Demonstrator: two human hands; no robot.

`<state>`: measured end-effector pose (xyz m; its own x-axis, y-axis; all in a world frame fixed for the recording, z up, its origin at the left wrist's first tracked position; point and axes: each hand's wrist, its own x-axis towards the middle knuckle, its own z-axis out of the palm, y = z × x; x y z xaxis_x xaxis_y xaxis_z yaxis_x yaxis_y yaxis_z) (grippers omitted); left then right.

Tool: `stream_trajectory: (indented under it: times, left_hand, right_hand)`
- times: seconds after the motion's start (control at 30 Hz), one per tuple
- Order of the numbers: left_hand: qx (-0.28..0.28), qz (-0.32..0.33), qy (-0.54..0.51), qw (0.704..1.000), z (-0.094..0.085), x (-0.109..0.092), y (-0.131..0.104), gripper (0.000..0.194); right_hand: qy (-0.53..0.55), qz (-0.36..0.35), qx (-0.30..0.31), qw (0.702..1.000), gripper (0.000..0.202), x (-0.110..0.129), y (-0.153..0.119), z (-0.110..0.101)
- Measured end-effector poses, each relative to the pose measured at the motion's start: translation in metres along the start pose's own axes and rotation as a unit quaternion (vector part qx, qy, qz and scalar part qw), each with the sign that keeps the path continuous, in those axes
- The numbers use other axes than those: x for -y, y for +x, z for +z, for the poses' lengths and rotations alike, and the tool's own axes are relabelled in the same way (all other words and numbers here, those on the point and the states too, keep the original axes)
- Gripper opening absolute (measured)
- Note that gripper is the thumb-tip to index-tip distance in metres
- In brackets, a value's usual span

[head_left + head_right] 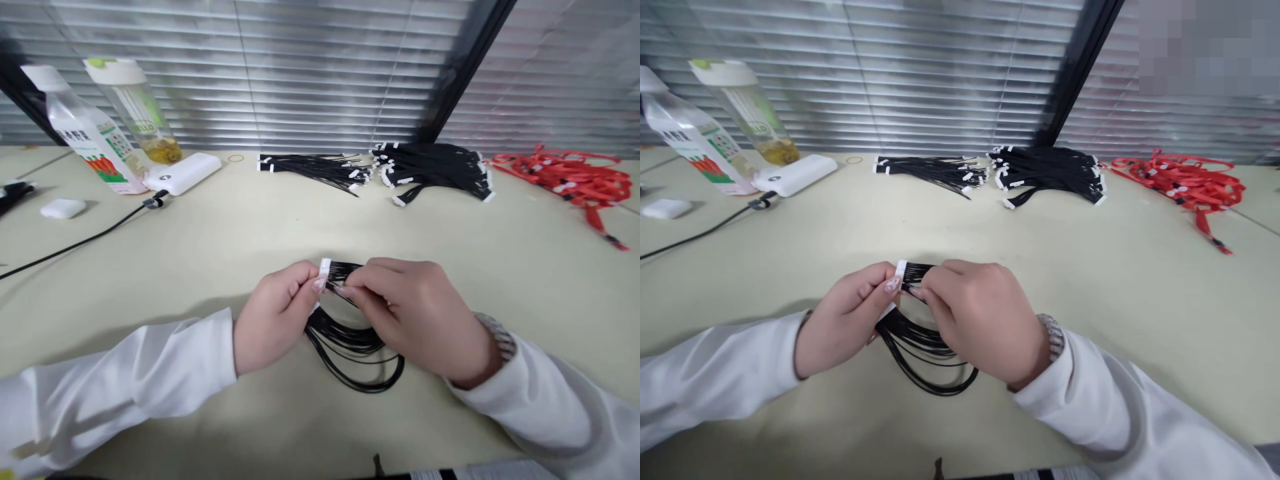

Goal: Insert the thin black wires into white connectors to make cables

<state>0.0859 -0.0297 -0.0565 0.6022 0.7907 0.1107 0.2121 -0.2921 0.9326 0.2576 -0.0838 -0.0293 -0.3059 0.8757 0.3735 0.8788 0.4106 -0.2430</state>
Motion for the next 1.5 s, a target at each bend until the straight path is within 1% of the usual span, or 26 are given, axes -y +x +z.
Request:
stream_trajectory:
  times: [0.13, 0.23, 0.27, 0.33, 0.47, 0.73, 1.03, 1.27, 1.5]
  left_hand:
    - [-0.004, -0.014, -0.043, 0.999, 0.0, 0.004, 0.001, 0.032]
    - [-0.025, -0.046, -0.098, 0.994, -0.001, 0.007, 0.002, 0.033]
    - [-0.023, -0.053, -0.108, 0.992, -0.001, 0.007, 0.003, 0.033]
    - [-0.004, -0.053, -0.102, 0.993, -0.002, 0.006, 0.003, 0.032]
    - [0.033, -0.026, -0.075, 0.996, -0.002, 0.003, 0.003, 0.032]
    - [0.049, -0.02, -0.077, 0.996, -0.001, 0.004, 0.002, 0.032]
    - [0.053, -0.001, -0.071, 0.996, -0.002, 0.004, 0.002, 0.031]
    - [0.059, 0.001, -0.055, 0.997, -0.001, 0.003, 0.002, 0.031]
    - [0.066, 0.006, -0.025, 0.997, -0.002, 0.002, 0.002, 0.03]
  right_hand:
    - [0.044, -0.011, -0.002, 0.999, 0.018, -0.003, -0.001, -0.004]
    - [0.064, -0.003, -0.021, 0.998, 0.016, -0.005, -0.002, -0.006]
    - [0.073, 0.002, -0.028, 0.997, 0.015, -0.005, -0.002, -0.006]
    - [0.088, 0.007, -0.039, 0.995, 0.014, -0.005, -0.002, -0.006]
    - [0.085, 0.007, -0.045, 0.995, 0.013, -0.004, 0.0, -0.005]
    - [0.074, 0.004, -0.054, 0.996, 0.012, -0.002, -0.002, -0.006]
    - [0.079, -0.001, -0.027, 0.997, 0.016, -0.004, -0.003, -0.003]
    - [0.059, 0.013, 0.021, 0.998, 0.025, -0.003, -0.003, -0.001]
    - [0.061, 0.004, 0.017, 0.998, 0.026, -0.003, 0.0, 0.004]
